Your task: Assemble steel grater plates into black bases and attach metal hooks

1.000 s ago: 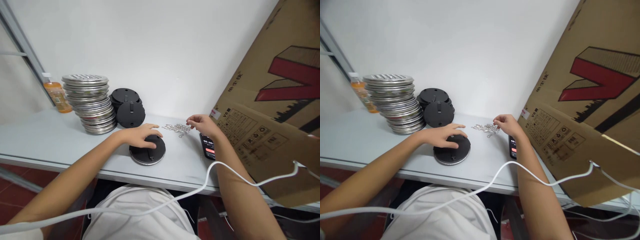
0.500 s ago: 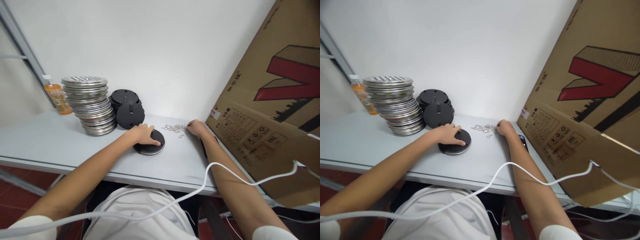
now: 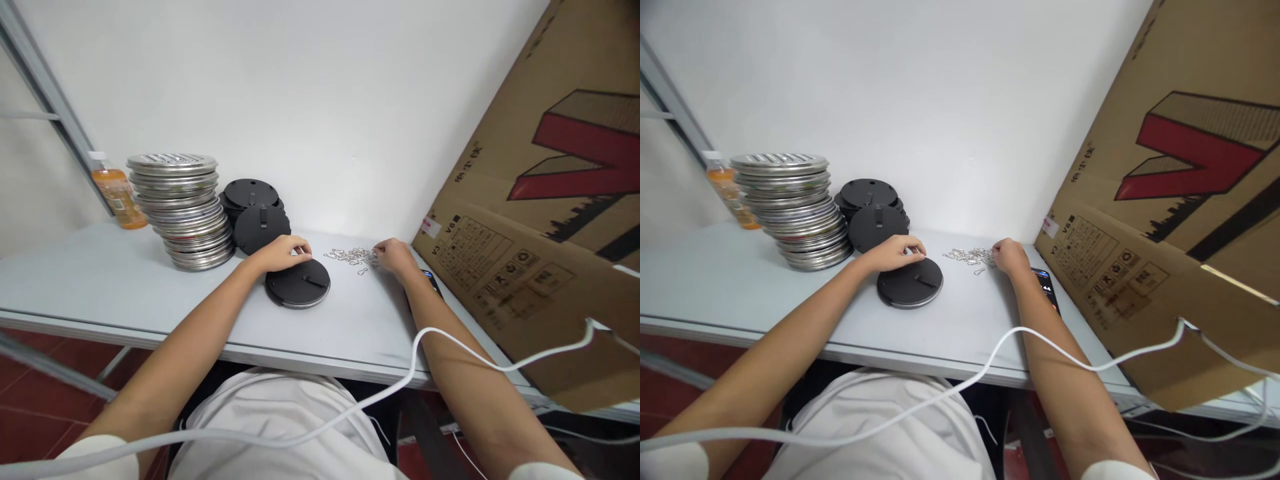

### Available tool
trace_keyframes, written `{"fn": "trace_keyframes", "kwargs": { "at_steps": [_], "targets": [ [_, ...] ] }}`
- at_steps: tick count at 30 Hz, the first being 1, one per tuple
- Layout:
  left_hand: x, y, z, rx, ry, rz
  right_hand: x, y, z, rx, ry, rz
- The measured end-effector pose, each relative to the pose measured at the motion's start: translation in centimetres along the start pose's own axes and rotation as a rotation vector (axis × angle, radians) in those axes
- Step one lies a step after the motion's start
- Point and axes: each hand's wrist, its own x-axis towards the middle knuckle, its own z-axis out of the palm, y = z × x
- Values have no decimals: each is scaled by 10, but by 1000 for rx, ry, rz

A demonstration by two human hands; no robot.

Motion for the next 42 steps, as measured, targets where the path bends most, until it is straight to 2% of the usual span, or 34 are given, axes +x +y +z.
{"fn": "trace_keyframes", "kwargs": {
  "at_steps": [2, 5, 9, 11, 14, 17, 20, 23, 25, 27, 29, 31, 34, 38, 42],
  "targets": [
    [1, -1, -1, 14, 1, 12, -2, 2, -3, 26, 19, -12],
    [1, 0, -3, 44, 74, 37, -4, 4, -7, 89, 59, -1],
    [1, 6, -4, 20, 163, 28, -9, -5, -8, 336, 47, -83],
    [2, 10, -1, -26, 223, 24, -16, -21, -6, 499, 40, -179],
    [6, 19, 8, -172, 298, 20, -33, -58, -1, 670, 40, -342],
    [9, 29, 16, -373, 277, 39, -53, -97, 4, 858, 25, -437],
    [9, 34, 17, -534, 228, 35, -69, -119, 6, 1033, 31, -397],
    [7, 34, 15, -592, 187, 15, -73, -121, 5, 1123, -29, -359],
    [6, 33, 14, -581, 170, 7, -69, -114, 1, 1082, -83, -376],
    [7, 30, 14, -541, 189, -18, -62, -102, -5, 932, -117, -435],
    [8, 27, 13, -519, 241, -55, -54, -86, -12, 677, -93, -480],
    [8, 24, 12, -548, 293, -86, -46, -66, -17, 385, -54, -448],
    [9, 20, 9, -621, 350, -106, -37, -36, -22, 90, -141, -371],
    [9, 16, 6, -671, 388, -111, -29, -10, -22, 58, -263, -342],
    [8, 17, 5, -670, 379, -112, -25, -5, -17, 26, -328, -305]
  ]
}}
